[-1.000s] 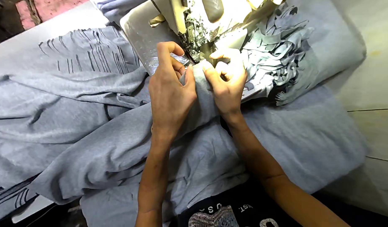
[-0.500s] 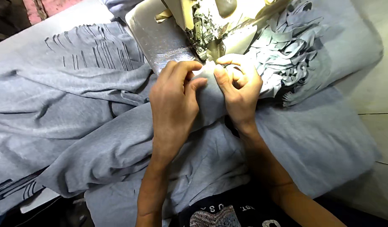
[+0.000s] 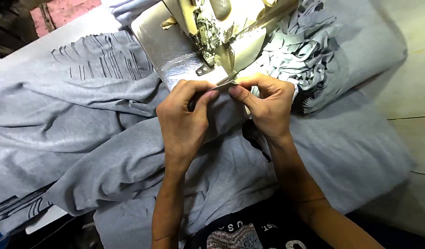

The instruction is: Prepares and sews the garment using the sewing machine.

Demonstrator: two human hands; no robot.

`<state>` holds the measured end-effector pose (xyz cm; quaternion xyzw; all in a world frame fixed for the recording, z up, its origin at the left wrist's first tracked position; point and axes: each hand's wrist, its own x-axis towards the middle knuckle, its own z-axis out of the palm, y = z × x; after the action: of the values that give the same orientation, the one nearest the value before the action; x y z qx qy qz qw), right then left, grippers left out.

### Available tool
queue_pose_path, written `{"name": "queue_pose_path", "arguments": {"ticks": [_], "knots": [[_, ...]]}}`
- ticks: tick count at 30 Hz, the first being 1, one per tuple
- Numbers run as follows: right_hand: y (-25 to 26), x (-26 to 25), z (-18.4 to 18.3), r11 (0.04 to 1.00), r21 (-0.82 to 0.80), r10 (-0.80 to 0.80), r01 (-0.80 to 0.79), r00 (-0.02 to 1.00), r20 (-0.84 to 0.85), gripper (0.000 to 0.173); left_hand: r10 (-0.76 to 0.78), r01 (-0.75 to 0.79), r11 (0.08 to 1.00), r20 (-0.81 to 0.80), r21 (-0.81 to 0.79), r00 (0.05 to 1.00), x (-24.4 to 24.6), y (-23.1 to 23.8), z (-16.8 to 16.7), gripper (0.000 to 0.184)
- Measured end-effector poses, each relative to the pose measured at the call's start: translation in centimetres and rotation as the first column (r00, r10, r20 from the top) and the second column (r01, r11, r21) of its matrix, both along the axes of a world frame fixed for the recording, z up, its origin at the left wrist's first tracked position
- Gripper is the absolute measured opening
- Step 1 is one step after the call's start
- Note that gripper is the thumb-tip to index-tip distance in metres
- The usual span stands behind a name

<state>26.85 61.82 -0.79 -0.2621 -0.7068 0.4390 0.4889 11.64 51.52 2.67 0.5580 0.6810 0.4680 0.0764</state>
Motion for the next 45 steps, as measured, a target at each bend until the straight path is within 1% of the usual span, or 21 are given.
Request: {"name": "queue_pose_path", "arguments": {"ticks": [5, 8, 12, 18, 23, 27, 33, 34, 36, 37, 40, 43, 45], "knots": [[0.0, -0.2, -0.4, 1.0, -0.027, -0.007, 0.007, 1.0, 0.015, 0.007, -0.003, 0.004, 1.0, 0.004, -0.023, 1.0, -0.3, 0.1, -0.1, 0.015], [-0.2, -0.3, -0.2, 0.999, -0.053, 0.002, 0.0, 0.999, 0.041, 0.011, -0.011, 0.011, 0.999, -0.005, -0.038, 1.0, -0.4, 0.1, -0.1, 0.015], [-0.2, -0.7, 0.0, 0.996, -0.052, -0.067, 0.071, 0.995, 0.075, 0.009, 0.017, -0.018, 0.999, -0.037, -0.039, 0.999, -0.2, 0.1, -0.4, 0.012], [-0.2, -1.5, -0.6, 0.989, -0.095, -0.108, 0.114, 0.992, 0.068, 0.012, 0.046, -0.05, 0.998, -0.088, -0.047, 0.995, -0.2, 0.5, -0.4, 0.013], [-0.1, -2.3, -1.3, 0.987, -0.045, -0.151, 0.155, 0.986, 0.068, 0.014, 0.067, -0.074, 0.996, -0.125, -0.052, 0.99, 0.1, 0.9, -0.6, 0.015], [-0.2, -3.0, -1.3, 0.978, 0.002, -0.206, 0.207, 0.973, 0.102, 0.014, 0.057, -0.064, 0.997, -0.131, -0.052, 0.99, 0.1, 1.3, -0.6, 0.022], [-0.4, -3.5, -1.2, 0.975, -0.022, -0.217, 0.219, 0.973, 0.078, 0.012, 0.055, -0.059, 0.998, -0.098, -0.037, 0.994, 0.1, 1.2, -0.9, 0.023], [-0.4, -3.6, -1.2, 0.977, -0.031, -0.207, 0.209, 0.976, 0.066, 0.014, 0.058, -0.063, 0.997, -0.1, -0.04, 0.993, 0.1, 1.2, -0.9, 0.024], [-0.5, -3.6, -1.2, 0.982, -0.059, -0.176, 0.178, 0.984, 0.03, 0.025, 0.069, -0.075, 0.996, -0.104, -0.053, 0.992, 0.2, 1.3, -0.9, 0.026], [-0.5, -3.7, -1.2, 0.983, -0.069, -0.171, 0.171, 0.985, 0.015, 0.027, 0.077, -0.084, 0.994, -0.103, -0.064, 0.992, 0.3, 1.4, -0.8, 0.028], [-0.5, -4.0, -1.1, 0.98, -0.086, -0.18, 0.18, 0.984, 0.002, 0.022, 0.103, -0.116, 0.988, -0.121, -0.1, 0.987, 0.4, 2.0, -0.5, 0.037], [-0.5, -4.5, -1.1, 0.976, -0.119, -0.187, 0.185, 0.982, -0.01, 0.018, 0.172, -0.191, 0.975, -0.155, -0.115, 0.973, -0.2, 3.9, -0.1, 0.044], [-0.4, -4.9, -1.2, 0.971, -0.135, -0.201, 0.198, 0.979, -0.013, 0.014, 0.215, -0.233, 0.968, -0.172, -0.09, 0.961, -0.8, 5.2, -0.3, 0.042]]}}
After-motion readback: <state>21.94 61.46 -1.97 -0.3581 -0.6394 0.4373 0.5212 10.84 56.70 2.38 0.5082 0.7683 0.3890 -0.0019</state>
